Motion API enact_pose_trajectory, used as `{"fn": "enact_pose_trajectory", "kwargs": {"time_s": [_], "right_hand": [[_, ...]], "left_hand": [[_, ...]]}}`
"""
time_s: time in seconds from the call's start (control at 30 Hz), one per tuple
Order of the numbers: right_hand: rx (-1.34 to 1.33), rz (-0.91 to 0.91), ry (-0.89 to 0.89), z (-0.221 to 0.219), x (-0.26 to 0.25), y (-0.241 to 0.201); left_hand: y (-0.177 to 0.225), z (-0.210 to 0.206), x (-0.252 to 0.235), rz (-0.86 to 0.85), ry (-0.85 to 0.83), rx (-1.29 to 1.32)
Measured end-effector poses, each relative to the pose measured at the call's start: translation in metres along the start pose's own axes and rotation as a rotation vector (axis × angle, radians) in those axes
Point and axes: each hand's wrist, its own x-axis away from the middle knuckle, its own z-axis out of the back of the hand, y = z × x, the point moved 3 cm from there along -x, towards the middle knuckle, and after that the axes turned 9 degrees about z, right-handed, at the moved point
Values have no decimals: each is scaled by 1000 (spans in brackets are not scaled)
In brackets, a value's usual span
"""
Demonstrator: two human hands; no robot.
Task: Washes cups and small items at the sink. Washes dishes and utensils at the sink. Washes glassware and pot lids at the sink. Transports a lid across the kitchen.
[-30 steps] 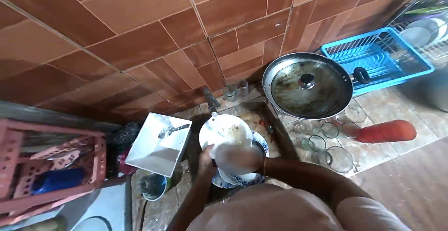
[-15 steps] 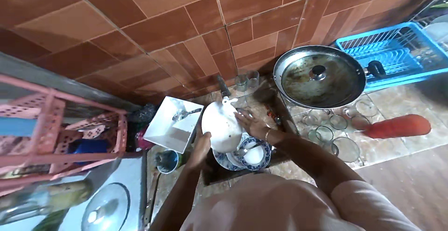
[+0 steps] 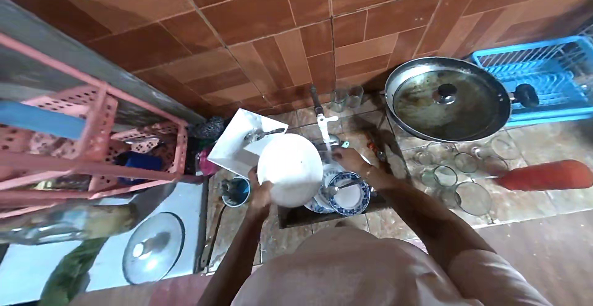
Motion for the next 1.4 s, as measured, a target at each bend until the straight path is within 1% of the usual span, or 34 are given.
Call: {"fn": "enact_pose_trajectory", "kwargs": {"time_s": [0.03,0.07,0.1,0.2,0.27,0.37,0.47,0.57,0.63,0.7,0.77,0.83,0.87,0.93,1.0,1.07,1.13,1.2,1.3,1.4], "right_hand": [[121,-35,-75,-2,9,15],[183,-82,-141,-3,19,29],[190,-135,-184,-5,30,41],[65,-229,-168,-14,57,69],[21,-277,-169,-21,68,70],[-28,-337,-80,-28,80,68],[-102,-363,20,-33,86,68],[-160,-380,97,-35,94,66],[-189,-387,165,-37,98,68],[-201,-398,246,-39,104,68],[-218,-413,321,-41,110,65],[-310,-435,424,-44,118,61],[-372,-464,471,-45,123,59],[-456,-515,578,-46,134,59],[-573,-536,716,-48,146,61],[-743,-516,867,-51,156,66],[-897,-488,991,-53,163,70],[-975,-503,1108,-55,168,75],[-943,-575,1217,-59,173,76],[-966,-610,1300,-62,173,66]], "left_hand": [[-12,15,5,42,8,87],[-25,29,13,96,23,137],[-36,43,22,163,57,185],[-73,90,51,307,153,312],[-95,122,69,356,185,364],[-126,163,91,388,263,399],[-157,194,99,398,311,434],[-173,206,99,425,349,479],[-184,208,92,410,350,514],[-195,209,82,378,330,481],[-203,211,71,373,297,345],[-205,219,60,399,238,139],[-205,226,54,407,199,29],[-202,247,38,413,145,-96],[-194,271,22,369,182,-189],[-182,293,3,293,216,-384],[-174,303,-18,215,159,-621],[-172,300,-39,206,62,-850],[-172,284,-59,274,-24,-1137],[-170,270,-62,287,-26,-1252]]}}
